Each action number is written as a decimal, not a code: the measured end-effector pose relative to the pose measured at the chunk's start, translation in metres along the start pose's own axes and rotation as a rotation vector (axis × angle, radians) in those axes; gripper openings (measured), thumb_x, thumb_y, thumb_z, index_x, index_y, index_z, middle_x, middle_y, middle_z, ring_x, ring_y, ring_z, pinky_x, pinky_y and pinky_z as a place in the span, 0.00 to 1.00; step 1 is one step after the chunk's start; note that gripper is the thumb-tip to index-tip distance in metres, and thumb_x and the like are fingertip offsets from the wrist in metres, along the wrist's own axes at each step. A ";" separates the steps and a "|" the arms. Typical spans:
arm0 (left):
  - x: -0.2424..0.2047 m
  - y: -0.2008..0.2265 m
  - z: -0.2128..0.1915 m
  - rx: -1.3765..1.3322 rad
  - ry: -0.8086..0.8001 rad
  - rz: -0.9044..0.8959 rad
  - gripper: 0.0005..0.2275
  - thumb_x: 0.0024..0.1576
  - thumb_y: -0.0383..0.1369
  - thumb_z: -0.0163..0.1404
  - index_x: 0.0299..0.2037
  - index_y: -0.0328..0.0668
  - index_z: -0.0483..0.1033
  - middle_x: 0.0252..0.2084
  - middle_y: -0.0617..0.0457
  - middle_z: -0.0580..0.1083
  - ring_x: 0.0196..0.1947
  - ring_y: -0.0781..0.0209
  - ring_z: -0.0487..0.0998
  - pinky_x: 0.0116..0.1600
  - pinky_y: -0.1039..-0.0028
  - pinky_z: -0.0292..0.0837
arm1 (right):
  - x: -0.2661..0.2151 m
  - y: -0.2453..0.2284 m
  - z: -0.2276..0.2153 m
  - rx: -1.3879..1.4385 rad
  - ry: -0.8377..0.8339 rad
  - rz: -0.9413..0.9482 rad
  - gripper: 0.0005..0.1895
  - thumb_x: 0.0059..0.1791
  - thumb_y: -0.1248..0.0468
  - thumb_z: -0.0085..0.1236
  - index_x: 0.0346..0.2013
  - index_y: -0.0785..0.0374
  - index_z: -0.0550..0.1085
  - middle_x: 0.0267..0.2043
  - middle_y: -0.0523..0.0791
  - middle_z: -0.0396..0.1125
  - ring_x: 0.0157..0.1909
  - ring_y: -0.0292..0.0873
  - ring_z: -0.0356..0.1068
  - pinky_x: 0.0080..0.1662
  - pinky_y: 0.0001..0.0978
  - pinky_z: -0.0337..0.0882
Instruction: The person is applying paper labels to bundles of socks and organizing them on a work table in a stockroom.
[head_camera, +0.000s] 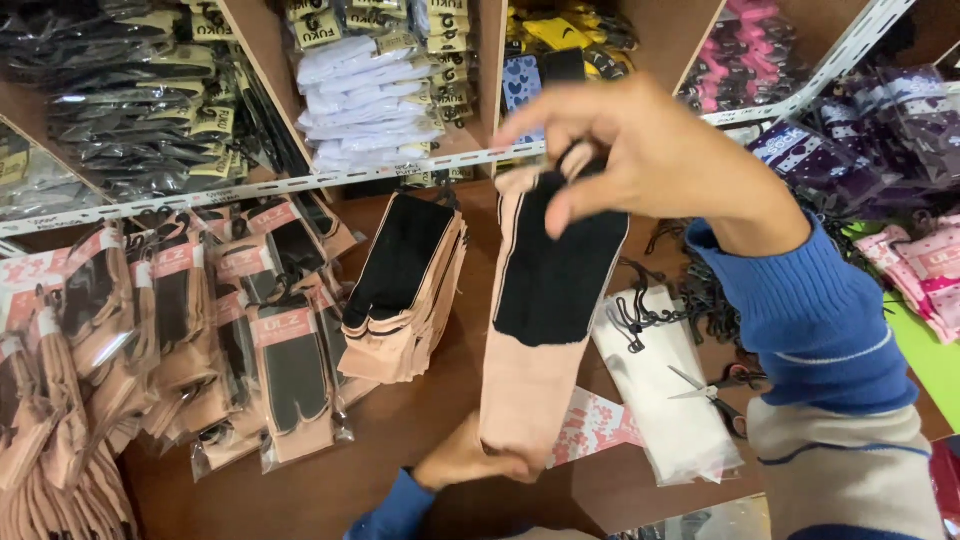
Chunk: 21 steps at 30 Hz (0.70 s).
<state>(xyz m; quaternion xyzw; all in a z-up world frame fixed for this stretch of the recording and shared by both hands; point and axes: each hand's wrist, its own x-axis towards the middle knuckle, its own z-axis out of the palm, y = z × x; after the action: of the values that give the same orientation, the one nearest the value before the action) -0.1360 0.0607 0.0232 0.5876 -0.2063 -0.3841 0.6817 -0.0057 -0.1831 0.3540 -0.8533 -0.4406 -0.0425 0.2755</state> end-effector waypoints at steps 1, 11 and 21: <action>0.002 -0.004 0.003 0.003 -0.002 0.004 0.28 0.44 0.35 0.69 0.55 0.38 0.75 0.47 0.51 0.81 0.49 0.64 0.81 0.56 0.72 0.78 | 0.002 -0.006 -0.001 -0.005 0.002 -0.001 0.35 0.42 0.50 0.67 0.61 0.60 0.71 0.31 0.39 0.65 0.24 0.32 0.52 0.27 0.21 0.54; -0.023 -0.019 0.022 0.165 0.327 -0.310 0.09 0.41 0.33 0.73 0.24 0.42 0.86 0.29 0.61 0.82 0.33 0.77 0.78 0.41 0.83 0.75 | -0.008 0.067 0.008 -0.224 0.200 0.088 0.09 0.56 0.60 0.59 0.44 0.63 0.78 0.40 0.46 0.74 0.31 0.39 0.65 0.33 0.31 0.61; -0.054 -0.014 -0.026 0.542 -0.243 -0.705 0.31 0.70 0.60 0.36 0.26 0.50 0.82 0.32 0.62 0.81 0.26 0.72 0.80 0.46 0.87 0.75 | -0.025 0.212 0.212 -0.412 0.055 0.375 0.21 0.52 0.46 0.58 0.50 0.57 0.79 0.25 0.49 0.74 0.27 0.51 0.75 0.32 0.51 0.77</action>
<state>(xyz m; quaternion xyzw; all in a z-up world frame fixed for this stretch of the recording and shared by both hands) -0.1545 0.1187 0.0126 0.7297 -0.1650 -0.5909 0.3020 0.1072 -0.1915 0.0757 -0.9565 -0.2495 -0.1027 0.1110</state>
